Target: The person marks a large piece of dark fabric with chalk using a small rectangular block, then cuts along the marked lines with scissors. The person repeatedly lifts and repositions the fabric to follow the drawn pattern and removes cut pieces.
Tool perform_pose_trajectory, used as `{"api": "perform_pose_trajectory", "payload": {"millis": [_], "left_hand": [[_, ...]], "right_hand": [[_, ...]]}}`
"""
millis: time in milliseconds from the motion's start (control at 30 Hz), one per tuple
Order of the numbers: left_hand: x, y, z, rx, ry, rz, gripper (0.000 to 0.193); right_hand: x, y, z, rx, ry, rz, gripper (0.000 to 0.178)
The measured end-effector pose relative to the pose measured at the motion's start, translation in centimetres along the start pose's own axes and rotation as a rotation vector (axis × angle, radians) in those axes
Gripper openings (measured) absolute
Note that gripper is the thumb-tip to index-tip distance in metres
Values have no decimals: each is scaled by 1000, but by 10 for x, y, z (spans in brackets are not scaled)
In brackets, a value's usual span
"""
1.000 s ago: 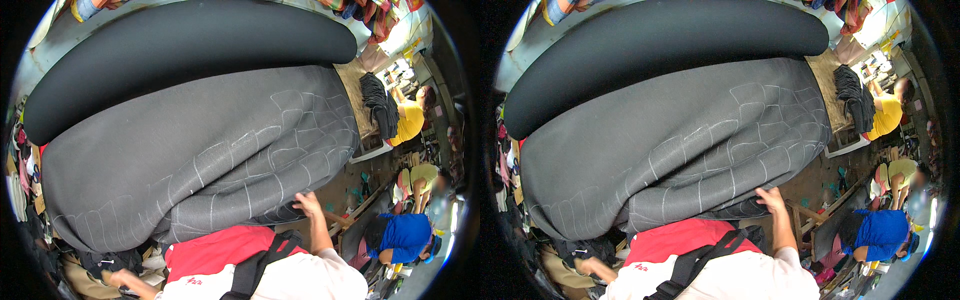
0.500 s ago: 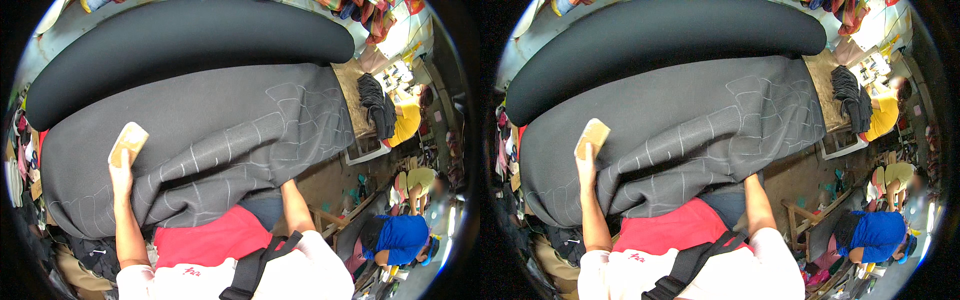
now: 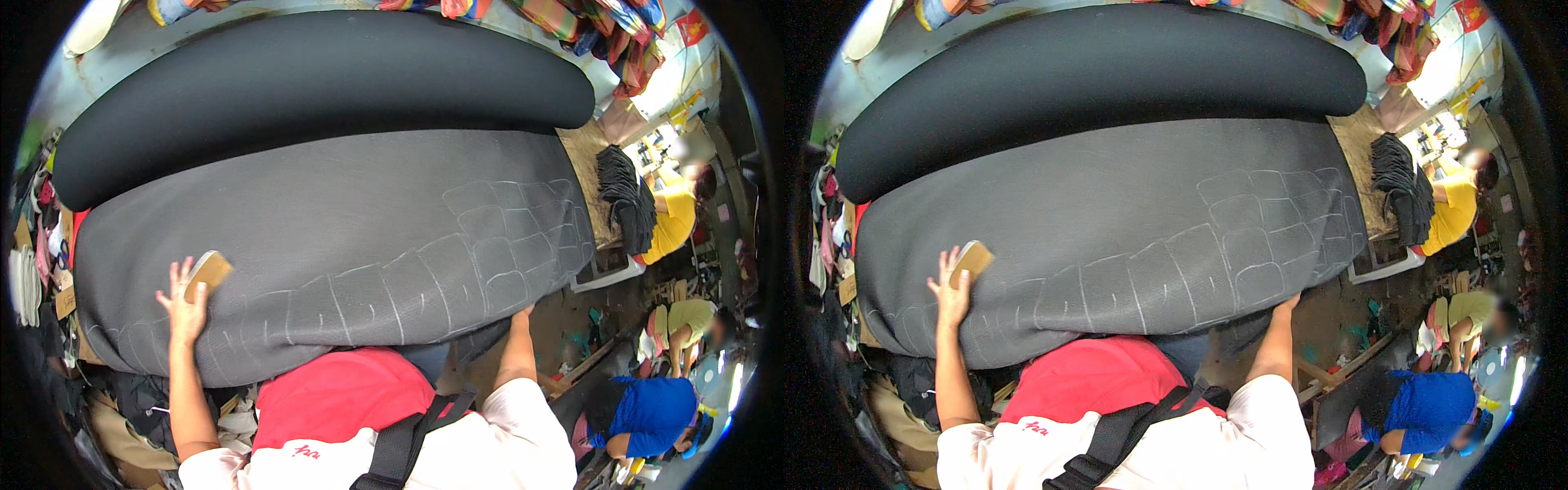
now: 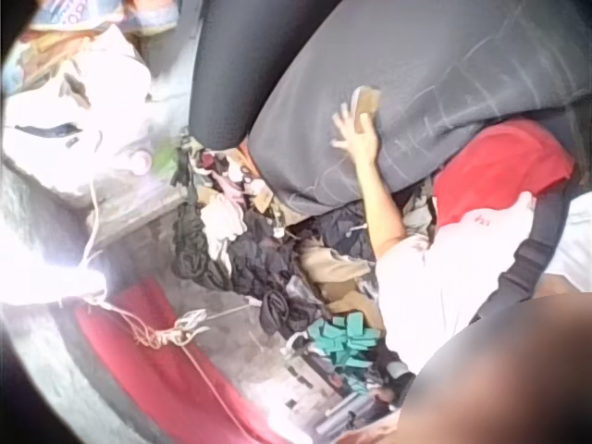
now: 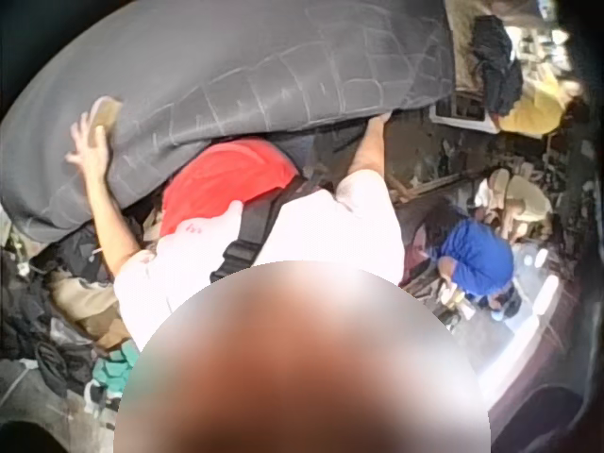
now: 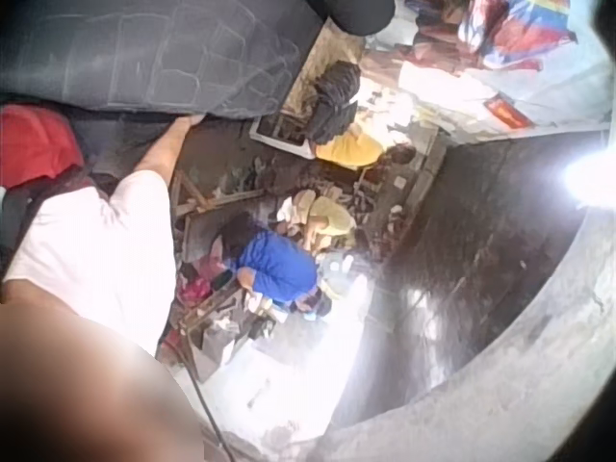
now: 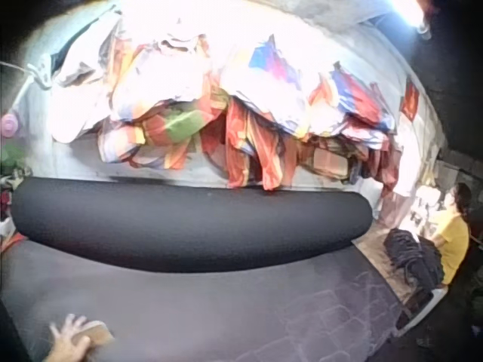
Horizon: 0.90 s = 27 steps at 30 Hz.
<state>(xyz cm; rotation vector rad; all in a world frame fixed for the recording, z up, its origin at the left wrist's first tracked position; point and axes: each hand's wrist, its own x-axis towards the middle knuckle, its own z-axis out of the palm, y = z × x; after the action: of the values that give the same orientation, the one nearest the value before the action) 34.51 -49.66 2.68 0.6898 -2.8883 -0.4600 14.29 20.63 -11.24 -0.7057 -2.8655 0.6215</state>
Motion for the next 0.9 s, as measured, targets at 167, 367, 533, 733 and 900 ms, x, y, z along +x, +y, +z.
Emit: {"api": "perform_pose_trajectory", "payload": {"millis": [167, 367, 533, 733, 900], "left_hand": [[4, -135, -37, 181, 292, -841, 75], [15, -242, -41, 64, 333, -739, 86], [74, -269, -53, 82, 313, -773, 88], [-5, -244, -31, 66, 368, -704, 78], [-10, -179, -49, -69, 409, -657, 66]], "right_hand": [[-32, 66, -60, 75, 527, 711, 63], [-3, -99, -126, 495, 669, -29, 52], [0, -224, -78, 194, 265, -328, 72], [6, -139, -88, -260, 321, -77, 89], [19, -82, -109, -229, 353, 70, 86]]}}
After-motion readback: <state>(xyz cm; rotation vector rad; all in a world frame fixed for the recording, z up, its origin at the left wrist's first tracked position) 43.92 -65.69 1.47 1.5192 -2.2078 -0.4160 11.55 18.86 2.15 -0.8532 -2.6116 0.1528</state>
